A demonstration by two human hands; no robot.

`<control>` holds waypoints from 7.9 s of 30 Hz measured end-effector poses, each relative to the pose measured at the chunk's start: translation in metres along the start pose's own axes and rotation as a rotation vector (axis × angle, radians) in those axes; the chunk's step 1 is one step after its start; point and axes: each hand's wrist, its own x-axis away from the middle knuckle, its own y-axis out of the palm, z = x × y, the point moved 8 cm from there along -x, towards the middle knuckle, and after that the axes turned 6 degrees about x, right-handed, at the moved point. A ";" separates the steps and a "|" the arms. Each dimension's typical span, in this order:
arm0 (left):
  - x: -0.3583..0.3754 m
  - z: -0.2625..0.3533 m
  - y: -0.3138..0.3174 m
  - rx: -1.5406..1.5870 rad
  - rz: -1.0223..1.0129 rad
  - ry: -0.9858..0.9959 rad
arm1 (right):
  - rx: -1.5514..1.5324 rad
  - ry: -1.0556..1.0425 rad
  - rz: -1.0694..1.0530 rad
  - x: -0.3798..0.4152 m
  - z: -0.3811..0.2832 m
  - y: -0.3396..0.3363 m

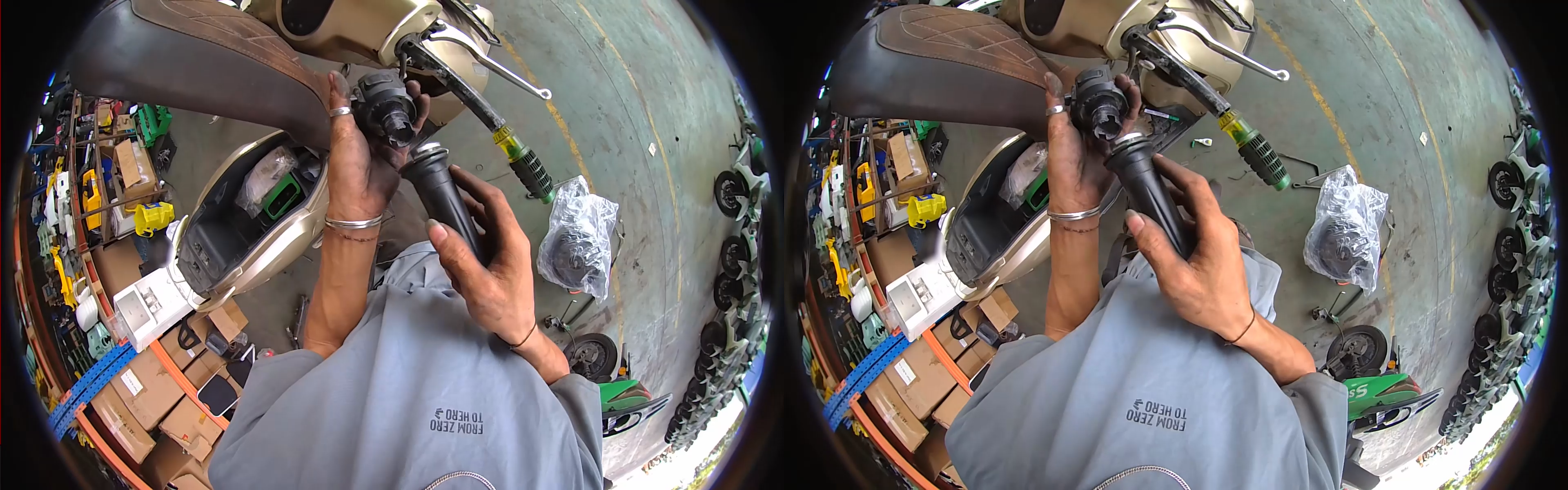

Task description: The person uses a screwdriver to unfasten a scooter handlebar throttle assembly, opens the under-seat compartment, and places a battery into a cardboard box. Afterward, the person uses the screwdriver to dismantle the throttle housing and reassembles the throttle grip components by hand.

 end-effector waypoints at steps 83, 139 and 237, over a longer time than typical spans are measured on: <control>0.027 -0.004 0.014 0.319 -0.386 -0.252 | -0.523 0.176 -0.102 0.002 -0.007 0.037; 0.013 -0.006 0.020 -0.340 -0.272 -0.117 | -1.359 0.221 -0.130 0.002 0.021 0.026; 0.145 0.024 0.029 -0.904 -0.666 0.428 | 0.514 -0.930 0.534 0.058 -0.052 0.008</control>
